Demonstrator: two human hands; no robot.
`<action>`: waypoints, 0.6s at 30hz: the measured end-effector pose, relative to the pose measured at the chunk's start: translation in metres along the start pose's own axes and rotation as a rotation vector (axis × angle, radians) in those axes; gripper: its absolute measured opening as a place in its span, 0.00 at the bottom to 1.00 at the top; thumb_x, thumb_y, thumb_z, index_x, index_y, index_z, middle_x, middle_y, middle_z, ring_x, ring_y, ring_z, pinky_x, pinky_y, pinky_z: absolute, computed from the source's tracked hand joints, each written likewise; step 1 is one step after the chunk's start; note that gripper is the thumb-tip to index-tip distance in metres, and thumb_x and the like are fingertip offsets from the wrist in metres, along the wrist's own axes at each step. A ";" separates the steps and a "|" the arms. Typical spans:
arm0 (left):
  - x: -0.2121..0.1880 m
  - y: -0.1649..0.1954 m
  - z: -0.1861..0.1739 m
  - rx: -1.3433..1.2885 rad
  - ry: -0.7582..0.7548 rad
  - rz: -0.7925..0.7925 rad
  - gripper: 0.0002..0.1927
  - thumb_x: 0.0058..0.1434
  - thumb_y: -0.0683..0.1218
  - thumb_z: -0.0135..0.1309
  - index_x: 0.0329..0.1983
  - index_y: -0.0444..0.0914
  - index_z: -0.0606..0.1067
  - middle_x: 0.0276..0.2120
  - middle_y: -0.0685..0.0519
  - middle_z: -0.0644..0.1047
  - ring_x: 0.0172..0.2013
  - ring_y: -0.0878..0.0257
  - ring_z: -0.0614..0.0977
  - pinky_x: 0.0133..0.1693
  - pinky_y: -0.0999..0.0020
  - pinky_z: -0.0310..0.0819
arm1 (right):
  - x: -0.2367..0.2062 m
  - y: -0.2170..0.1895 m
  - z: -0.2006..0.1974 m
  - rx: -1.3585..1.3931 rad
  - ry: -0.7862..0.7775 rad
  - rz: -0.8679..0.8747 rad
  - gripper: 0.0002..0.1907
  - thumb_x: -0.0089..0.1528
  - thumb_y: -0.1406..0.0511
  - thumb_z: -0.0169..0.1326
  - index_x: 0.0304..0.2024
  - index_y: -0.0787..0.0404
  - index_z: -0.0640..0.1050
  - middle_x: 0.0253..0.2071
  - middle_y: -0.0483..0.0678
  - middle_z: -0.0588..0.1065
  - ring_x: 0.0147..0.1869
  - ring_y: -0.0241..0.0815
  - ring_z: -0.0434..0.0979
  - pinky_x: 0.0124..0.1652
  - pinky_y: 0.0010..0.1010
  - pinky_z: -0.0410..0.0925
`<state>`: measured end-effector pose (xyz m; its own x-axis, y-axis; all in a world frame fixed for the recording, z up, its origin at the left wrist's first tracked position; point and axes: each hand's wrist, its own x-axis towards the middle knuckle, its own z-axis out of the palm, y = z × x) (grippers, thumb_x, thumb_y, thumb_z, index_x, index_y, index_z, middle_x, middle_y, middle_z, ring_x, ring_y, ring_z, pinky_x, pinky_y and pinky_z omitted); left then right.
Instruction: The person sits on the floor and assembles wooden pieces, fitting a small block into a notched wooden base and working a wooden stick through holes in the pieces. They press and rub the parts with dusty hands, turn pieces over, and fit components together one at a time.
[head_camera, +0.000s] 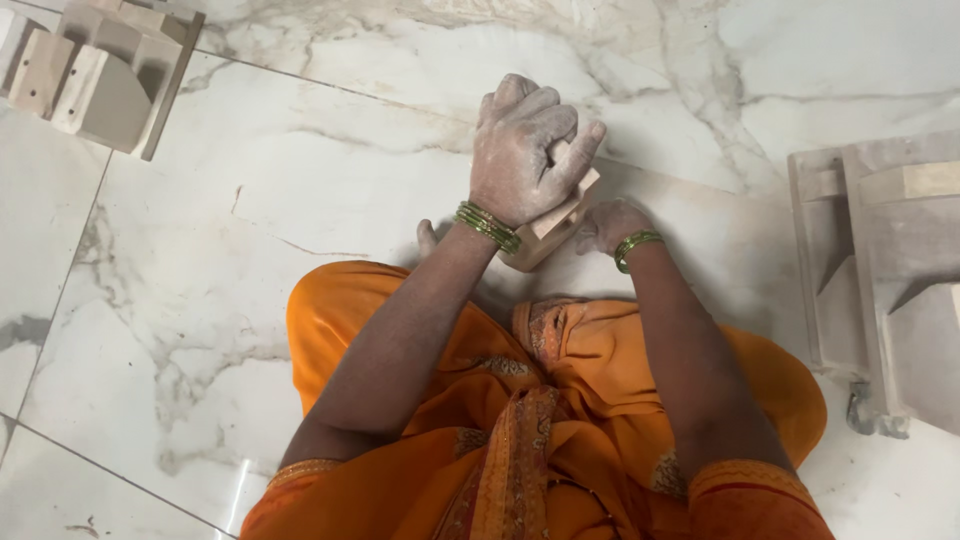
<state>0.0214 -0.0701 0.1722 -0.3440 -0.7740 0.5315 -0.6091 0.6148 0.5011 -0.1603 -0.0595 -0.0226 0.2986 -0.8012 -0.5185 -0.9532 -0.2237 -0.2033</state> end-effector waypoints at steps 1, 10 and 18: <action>-0.001 0.001 0.001 0.022 -0.031 -0.037 0.17 0.64 0.59 0.54 0.28 0.43 0.78 0.31 0.54 0.75 0.43 0.55 0.72 0.53 0.56 0.65 | -0.002 0.001 -0.001 -0.028 -0.015 0.001 0.26 0.52 0.45 0.67 0.40 0.56 0.83 0.45 0.50 0.80 0.53 0.51 0.79 0.58 0.42 0.68; 0.006 -0.003 0.011 0.025 -0.264 -0.123 0.40 0.68 0.56 0.50 0.81 0.59 0.48 0.73 0.37 0.59 0.72 0.41 0.60 0.75 0.46 0.50 | -0.052 0.013 -0.024 0.888 0.450 0.179 0.16 0.58 0.59 0.66 0.36 0.65 0.79 0.32 0.56 0.81 0.32 0.44 0.80 0.36 0.37 0.74; 0.036 -0.003 -0.011 0.215 -0.497 -0.108 0.54 0.54 0.56 0.58 0.77 0.41 0.43 0.68 0.34 0.58 0.64 0.41 0.66 0.62 0.38 0.58 | -0.061 -0.004 -0.019 1.271 0.789 -0.039 0.09 0.65 0.66 0.60 0.40 0.65 0.75 0.34 0.49 0.80 0.31 0.33 0.81 0.31 0.25 0.75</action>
<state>0.0190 -0.0979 0.1976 -0.5359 -0.8412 0.0720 -0.7738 0.5235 0.3566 -0.1757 -0.0203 0.0255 -0.1743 -0.9846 -0.0101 -0.1449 0.0358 -0.9888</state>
